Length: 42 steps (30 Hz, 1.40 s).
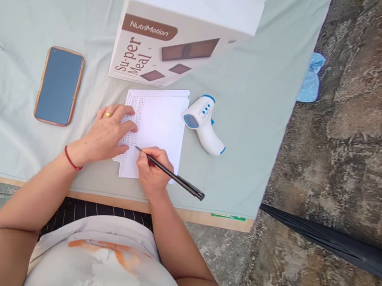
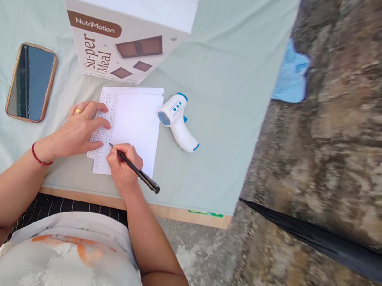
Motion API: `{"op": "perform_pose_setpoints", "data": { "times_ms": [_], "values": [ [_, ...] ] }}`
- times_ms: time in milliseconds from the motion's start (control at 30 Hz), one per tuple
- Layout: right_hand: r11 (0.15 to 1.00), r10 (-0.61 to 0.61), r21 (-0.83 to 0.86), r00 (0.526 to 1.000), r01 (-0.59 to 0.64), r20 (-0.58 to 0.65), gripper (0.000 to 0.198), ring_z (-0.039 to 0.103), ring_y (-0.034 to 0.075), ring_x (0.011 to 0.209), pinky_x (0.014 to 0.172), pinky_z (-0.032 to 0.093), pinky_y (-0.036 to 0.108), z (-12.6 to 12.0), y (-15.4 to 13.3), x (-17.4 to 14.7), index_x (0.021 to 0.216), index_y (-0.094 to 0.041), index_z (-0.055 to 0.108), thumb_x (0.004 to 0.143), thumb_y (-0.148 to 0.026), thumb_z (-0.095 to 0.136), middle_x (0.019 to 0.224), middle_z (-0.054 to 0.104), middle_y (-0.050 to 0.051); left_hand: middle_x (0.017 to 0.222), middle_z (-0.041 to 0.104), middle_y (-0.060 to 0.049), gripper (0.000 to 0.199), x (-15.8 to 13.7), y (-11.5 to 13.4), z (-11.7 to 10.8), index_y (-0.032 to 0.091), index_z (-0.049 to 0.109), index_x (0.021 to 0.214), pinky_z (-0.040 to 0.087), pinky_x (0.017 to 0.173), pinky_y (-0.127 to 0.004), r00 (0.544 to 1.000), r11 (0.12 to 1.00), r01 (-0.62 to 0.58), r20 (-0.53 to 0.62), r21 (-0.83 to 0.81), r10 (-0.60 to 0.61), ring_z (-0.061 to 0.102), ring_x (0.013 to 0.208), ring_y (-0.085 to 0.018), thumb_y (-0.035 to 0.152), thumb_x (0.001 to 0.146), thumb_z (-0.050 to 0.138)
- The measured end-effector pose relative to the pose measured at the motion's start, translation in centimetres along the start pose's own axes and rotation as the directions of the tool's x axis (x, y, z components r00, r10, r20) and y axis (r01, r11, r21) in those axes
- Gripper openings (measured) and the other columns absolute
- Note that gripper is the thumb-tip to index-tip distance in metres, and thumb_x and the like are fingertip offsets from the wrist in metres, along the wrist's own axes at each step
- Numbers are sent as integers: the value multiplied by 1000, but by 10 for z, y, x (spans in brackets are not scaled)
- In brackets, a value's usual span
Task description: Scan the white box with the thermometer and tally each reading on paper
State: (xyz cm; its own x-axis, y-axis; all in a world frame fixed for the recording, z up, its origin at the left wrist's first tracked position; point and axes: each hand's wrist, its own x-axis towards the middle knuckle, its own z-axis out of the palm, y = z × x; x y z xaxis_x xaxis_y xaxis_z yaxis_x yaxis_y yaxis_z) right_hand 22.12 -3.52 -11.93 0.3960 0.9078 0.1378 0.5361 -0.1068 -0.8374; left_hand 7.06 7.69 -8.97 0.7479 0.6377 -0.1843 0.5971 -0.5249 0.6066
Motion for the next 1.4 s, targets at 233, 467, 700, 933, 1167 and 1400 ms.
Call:
{"op": "perform_pose_setpoints", "data": {
  "times_ms": [233,467,700,933,1167,1400],
  "values": [
    [999,25,-28,999,-24,20,5,50,12,51,52,46,25,0,1,1,77,-24,58,78,-21,54,62,58,-5,143,49,-17,33,0,-1,1,18,66,114,35,111,-57,1000,1000,-4,-11,-1,4,45,134,-38,17,82,66],
    [1000,-3,-14,1000,3,20,5,50,11,51,52,44,25,0,0,2,77,-24,57,79,-20,54,62,58,-5,143,49,-17,33,0,0,0,17,66,115,35,111,-57,1000,1000,7,2,3,-7,45,135,-38,17,82,66],
    [1000,7,-9,999,-7,35,6,48,11,50,52,43,25,-1,0,1,76,-24,57,77,-18,54,61,56,-6,143,49,-16,33,0,-1,1,18,66,115,35,110,-56,1000,1000,2,-7,-3,-2,44,135,-37,18,82,68],
    [1000,4,10,999,-4,-46,6,49,11,52,51,42,25,0,1,-1,77,-23,58,80,-19,56,63,57,-5,142,49,-16,33,0,0,0,18,66,115,35,112,-57,1000,1000,10,3,-14,-10,46,135,-38,19,82,69],
    [999,-45,-17,999,45,-21,9,46,10,51,51,39,24,1,2,-2,77,-23,56,79,-14,54,61,56,-7,143,50,-16,33,1,0,1,19,66,115,36,112,-56,1000,1000,5,-5,10,-5,47,134,-37,18,83,68],
    [978,-197,-78,978,192,-72,11,63,16,77,70,51,30,-16,13,4,98,-23,65,93,-20,55,86,66,2,121,58,-11,21,1,-13,-6,19,59,99,46,104,-49,986,977,29,-153,-213,-63,55,116,-27,17,81,68]
  ]
}}
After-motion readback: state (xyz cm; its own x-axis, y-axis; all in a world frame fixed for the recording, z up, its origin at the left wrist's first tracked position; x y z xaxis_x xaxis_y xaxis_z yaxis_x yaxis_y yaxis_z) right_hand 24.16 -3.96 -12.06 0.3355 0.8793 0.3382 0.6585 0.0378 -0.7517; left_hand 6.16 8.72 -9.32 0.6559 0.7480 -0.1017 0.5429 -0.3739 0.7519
